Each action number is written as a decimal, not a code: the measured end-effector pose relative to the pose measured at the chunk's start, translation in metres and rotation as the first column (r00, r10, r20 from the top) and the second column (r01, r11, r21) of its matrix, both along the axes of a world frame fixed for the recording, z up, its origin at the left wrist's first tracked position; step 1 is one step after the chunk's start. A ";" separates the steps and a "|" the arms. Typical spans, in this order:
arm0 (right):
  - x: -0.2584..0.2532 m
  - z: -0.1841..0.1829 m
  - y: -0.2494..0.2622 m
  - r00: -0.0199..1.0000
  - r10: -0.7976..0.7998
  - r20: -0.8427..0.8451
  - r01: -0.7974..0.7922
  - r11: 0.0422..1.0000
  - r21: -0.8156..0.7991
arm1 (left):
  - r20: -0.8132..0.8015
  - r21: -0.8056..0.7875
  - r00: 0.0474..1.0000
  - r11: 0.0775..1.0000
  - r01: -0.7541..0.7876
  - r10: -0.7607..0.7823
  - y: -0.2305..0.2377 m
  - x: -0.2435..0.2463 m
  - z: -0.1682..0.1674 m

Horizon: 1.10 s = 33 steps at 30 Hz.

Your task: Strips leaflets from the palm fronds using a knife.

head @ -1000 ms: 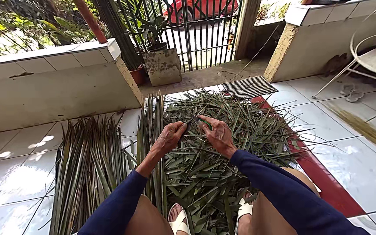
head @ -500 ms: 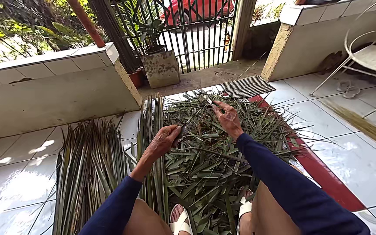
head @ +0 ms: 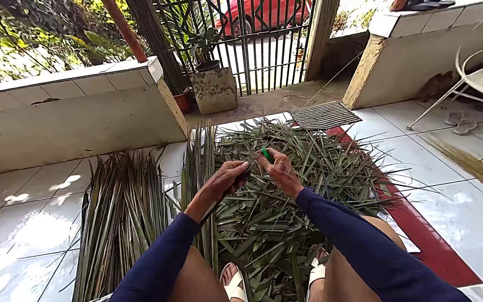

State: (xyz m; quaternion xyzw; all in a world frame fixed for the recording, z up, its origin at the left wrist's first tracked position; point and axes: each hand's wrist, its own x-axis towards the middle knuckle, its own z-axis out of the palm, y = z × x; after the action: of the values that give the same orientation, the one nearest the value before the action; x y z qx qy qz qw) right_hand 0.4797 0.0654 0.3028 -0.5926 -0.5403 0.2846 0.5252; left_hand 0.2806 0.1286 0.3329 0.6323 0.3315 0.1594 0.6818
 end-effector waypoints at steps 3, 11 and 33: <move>0.002 0.000 0.001 1.000 -0.015 -0.003 0.015 1.000 0.025 | 0.037 -0.039 0.998 0.998 0.051 -0.050 -0.002 0.006 -0.003; 0.051 0.012 0.014 0.981 -0.194 0.003 0.193 0.978 0.075 | -0.033 -0.053 0.980 0.980 0.193 -0.195 0.014 -0.020 -0.022; 0.001 -0.009 -0.014 0.970 0.113 0.214 -0.116 0.993 -0.002 | 0.097 0.165 0.988 0.976 -0.139 0.124 0.012 0.002 -0.004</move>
State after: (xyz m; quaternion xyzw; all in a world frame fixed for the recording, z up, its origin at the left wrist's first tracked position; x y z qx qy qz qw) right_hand 0.4802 0.0514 0.2940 -0.5848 -0.6285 0.2461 0.4499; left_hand 0.2821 0.1404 0.3290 0.6578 0.3281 0.2592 0.6264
